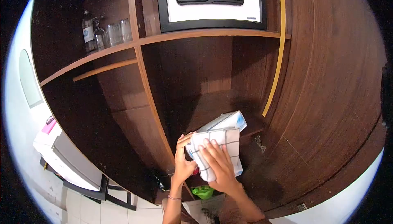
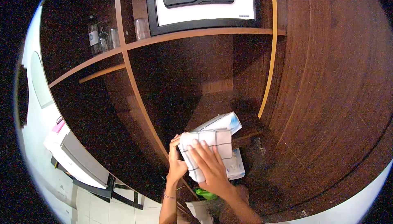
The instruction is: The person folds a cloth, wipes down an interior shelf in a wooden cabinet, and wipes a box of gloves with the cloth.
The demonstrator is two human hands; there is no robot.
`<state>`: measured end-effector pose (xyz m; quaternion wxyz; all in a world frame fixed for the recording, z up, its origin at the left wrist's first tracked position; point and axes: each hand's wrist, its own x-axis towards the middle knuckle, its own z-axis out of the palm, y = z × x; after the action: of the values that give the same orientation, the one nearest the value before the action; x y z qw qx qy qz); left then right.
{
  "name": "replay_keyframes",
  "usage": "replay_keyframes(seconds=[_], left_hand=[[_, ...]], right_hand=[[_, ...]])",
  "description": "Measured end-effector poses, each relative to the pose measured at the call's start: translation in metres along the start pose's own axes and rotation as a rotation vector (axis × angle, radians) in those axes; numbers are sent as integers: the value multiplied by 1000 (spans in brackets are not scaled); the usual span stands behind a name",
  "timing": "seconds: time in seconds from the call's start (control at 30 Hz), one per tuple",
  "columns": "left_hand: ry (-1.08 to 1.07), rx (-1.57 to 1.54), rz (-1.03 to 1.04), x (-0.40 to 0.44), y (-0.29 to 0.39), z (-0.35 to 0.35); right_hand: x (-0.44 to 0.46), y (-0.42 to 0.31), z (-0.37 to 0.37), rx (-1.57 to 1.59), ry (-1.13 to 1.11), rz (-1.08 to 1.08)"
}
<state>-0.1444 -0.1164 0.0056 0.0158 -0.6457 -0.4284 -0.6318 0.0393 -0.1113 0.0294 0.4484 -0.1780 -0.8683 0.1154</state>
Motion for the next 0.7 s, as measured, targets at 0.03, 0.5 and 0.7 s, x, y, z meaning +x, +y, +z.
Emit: replay_keyframes(seconds=[0.03, 0.5, 0.7], left_hand=[[-2, -15, -14, 1, 3, -1], [28, -89, -19, 1, -1, 3], [22, -95, -13, 1, -4, 3]], right_hand=[[2, 6, 0, -24, 44, 17], [13, 77, -46, 84, 362, 248], [-1, 96, -30, 622, 505, 451]])
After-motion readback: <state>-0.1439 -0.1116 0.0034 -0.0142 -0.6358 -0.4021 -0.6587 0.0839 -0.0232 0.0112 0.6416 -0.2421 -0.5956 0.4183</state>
